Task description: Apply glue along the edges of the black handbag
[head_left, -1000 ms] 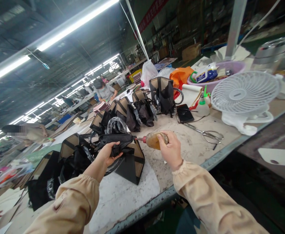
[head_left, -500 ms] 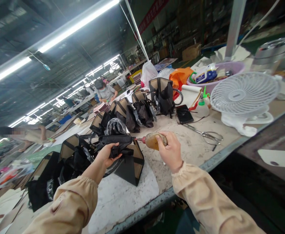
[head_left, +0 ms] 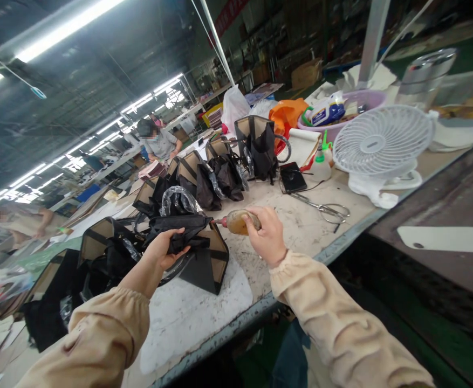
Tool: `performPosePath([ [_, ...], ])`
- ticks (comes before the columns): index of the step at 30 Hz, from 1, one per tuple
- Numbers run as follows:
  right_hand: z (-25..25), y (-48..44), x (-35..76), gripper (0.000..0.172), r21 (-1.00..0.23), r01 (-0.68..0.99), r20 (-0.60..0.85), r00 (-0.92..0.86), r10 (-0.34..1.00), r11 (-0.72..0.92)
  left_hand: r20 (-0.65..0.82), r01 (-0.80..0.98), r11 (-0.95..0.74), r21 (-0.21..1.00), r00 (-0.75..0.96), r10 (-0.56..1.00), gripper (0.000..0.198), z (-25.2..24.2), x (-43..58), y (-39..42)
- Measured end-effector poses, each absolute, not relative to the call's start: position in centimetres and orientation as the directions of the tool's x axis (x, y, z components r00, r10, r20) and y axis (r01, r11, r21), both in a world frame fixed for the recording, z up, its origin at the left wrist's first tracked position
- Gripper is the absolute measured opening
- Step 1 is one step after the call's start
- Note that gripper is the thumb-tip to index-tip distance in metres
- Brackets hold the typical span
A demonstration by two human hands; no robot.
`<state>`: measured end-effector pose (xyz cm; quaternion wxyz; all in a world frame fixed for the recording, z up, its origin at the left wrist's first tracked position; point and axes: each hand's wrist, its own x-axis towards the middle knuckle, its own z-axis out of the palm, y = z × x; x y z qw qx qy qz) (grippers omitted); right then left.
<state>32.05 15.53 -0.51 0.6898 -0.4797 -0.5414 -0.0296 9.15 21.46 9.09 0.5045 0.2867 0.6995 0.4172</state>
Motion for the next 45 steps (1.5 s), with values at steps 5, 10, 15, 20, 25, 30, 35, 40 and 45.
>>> performPosePath([
  [5, -0.8, 15.5, 32.2, 0.009, -0.61, 0.565, 0.789, 0.364, 0.496, 0.556, -0.463, -0.022, 0.481, 0.877, -0.314, 0.829, 0.011, 9.0, 9.3, 21.6],
  [10, -0.5, 15.6, 32.3, 0.008, -0.63, 0.545, 0.776, 0.434, 0.457, 0.553, -0.458, -0.023, 0.476, 0.879, -0.317, 0.831, 0.011, 9.0, 9.0, 21.6],
  [15, -1.0, 15.8, 31.9, 0.01, -0.609, 0.567, 0.791, 0.376, 0.483, 0.555, -0.462, -0.017, 0.484, 0.875, -0.324, 0.825, 0.012, 9.1, 9.1, 21.5],
  [20, -0.9, 15.8, 31.8, 0.009, -0.641, 0.55, 0.767, 0.424, 0.482, 0.536, -0.451, -0.027, 0.469, 0.883, -0.331, 0.829, 0.012, 9.0, 9.2, 21.5],
  [25, -0.4, 15.7, 32.0, 0.008, -0.676, 0.518, 0.737, 0.484, 0.472, 0.524, -0.444, -0.026, 0.463, 0.886, -0.339, 0.829, 0.011, 8.9, 9.1, 21.6],
  [30, 0.2, 15.0, 31.9, 0.009, -0.641, 0.548, 0.767, 0.427, 0.479, 0.538, -0.45, -0.028, 0.468, 0.883, -0.329, 0.83, 0.012, 8.9, 9.2, 21.6],
  [35, 0.8, 14.4, 32.0, 0.01, -0.595, 0.577, 0.801, 0.362, 0.477, 0.56, -0.455, -0.033, 0.471, 0.881, -0.328, 0.828, 0.014, 9.0, 9.2, 21.5],
  [40, 1.0, 14.4, 32.2, 0.01, -0.614, 0.586, 0.785, 0.384, 0.487, 0.528, -0.455, -0.03, 0.473, 0.881, -0.328, 0.828, 0.012, 8.9, 9.1, 21.6],
  [45, 1.2, 14.1, 31.9, 0.011, -0.603, 0.583, 0.793, 0.363, 0.49, 0.544, -0.458, -0.019, 0.479, 0.878, -0.326, 0.827, 0.012, 8.8, 9.2, 21.7],
])
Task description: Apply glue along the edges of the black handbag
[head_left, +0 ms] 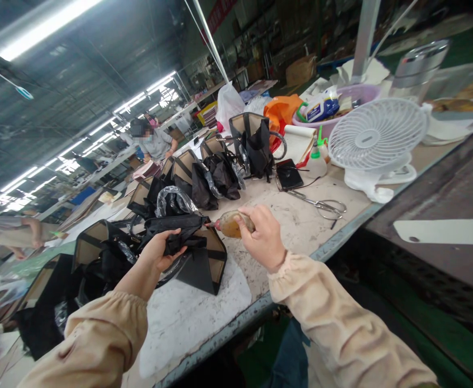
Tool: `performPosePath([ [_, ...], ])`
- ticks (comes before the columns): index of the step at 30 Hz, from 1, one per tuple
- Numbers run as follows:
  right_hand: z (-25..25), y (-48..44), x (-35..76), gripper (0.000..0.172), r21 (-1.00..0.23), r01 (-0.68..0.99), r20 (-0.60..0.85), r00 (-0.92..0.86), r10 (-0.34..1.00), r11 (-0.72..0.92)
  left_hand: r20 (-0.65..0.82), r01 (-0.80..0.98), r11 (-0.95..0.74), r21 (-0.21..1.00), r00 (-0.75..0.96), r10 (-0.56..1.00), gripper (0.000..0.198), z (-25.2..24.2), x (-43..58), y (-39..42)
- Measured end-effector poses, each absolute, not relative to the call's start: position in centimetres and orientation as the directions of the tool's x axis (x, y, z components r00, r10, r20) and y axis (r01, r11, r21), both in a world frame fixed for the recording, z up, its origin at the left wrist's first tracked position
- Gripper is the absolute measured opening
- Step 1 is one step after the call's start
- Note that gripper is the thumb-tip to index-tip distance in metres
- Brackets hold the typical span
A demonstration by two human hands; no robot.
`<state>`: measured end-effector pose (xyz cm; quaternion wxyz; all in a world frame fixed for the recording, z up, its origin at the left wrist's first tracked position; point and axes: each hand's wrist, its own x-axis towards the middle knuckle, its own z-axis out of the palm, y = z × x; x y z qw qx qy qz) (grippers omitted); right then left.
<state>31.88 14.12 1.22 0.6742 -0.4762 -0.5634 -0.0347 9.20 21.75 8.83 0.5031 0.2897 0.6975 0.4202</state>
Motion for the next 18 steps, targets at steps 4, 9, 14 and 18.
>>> performPosePath([
  [4, 1.23, 13.95, 31.82, 0.012, -0.605, 0.586, 0.788, 0.343, 0.512, 0.539, -0.458, -0.017, 0.478, 0.878, -0.323, 0.828, 0.013, 8.85, 9.13, 21.73],
  [9, 1.31, 13.96, 32.05, 0.011, -0.615, 0.579, 0.783, 0.368, 0.502, 0.535, -0.454, -0.026, 0.471, 0.882, -0.322, 0.831, 0.011, 8.86, 9.17, 21.7],
  [14, 1.43, 13.81, 31.85, 0.01, -0.625, 0.569, 0.771, 0.346, 0.534, 0.534, -0.457, -0.022, 0.478, 0.878, -0.339, 0.823, 0.014, 8.91, 9.25, 21.65],
  [18, 1.19, 14.17, 32.02, 0.01, -0.616, 0.568, 0.782, 0.36, 0.508, 0.546, -0.463, -0.019, 0.485, 0.874, -0.328, 0.823, 0.012, 8.88, 9.14, 21.68],
])
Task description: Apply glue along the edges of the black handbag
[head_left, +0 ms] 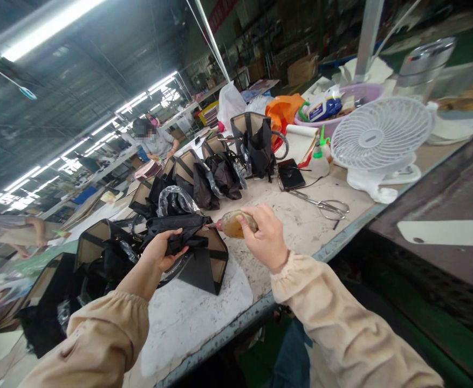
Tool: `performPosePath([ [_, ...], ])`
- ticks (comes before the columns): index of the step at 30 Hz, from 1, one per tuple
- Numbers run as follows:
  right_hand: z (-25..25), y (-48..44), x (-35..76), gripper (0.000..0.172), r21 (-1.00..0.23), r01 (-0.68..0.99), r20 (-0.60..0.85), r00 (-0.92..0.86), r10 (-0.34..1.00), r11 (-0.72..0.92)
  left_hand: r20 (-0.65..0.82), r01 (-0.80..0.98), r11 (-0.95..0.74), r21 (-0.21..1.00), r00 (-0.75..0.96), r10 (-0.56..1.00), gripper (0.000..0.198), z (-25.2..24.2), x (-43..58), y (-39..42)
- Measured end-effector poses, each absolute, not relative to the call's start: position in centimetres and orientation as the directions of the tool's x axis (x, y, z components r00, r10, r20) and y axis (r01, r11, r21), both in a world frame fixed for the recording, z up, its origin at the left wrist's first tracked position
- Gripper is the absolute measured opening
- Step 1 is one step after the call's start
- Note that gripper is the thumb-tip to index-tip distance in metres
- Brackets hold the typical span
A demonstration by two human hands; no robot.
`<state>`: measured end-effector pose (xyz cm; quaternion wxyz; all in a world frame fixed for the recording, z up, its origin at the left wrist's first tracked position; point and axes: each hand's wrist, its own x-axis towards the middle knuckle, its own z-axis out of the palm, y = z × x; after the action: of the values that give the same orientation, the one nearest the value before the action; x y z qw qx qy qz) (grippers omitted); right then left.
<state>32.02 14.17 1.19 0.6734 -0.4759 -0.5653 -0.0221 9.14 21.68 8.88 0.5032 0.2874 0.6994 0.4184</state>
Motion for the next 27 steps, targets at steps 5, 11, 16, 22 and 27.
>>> performPosePath([
  [5, 0.6, 14.9, 32.2, 0.01, -0.629, 0.576, 0.773, 0.39, 0.5, 0.522, -0.454, -0.024, 0.475, 0.88, -0.338, 0.824, 0.012, 8.8, 8.9, 21.6],
  [11, 0.1, 15.1, 32.0, 0.012, -0.609, 0.588, 0.791, 0.392, 0.471, 0.533, -0.451, -0.024, 0.471, 0.882, -0.334, 0.828, 0.011, 8.9, 9.0, 21.3],
  [16, 0.1, 15.0, 32.2, 0.011, -0.623, 0.594, 0.775, 0.378, 0.507, 0.509, -0.45, -0.03, 0.469, 0.883, -0.338, 0.826, 0.011, 8.8, 9.0, 21.4],
  [22, 0.3, 15.0, 32.1, 0.011, -0.604, 0.57, 0.794, 0.369, 0.483, 0.557, -0.471, -0.031, 0.488, 0.872, -0.319, 0.822, 0.01, 8.4, 9.1, 21.1],
  [27, -0.3, 15.2, 31.8, 0.011, -0.608, 0.58, 0.79, 0.372, 0.487, 0.542, -0.476, -0.03, 0.496, 0.868, -0.338, 0.812, 0.008, 8.4, 9.2, 21.0],
])
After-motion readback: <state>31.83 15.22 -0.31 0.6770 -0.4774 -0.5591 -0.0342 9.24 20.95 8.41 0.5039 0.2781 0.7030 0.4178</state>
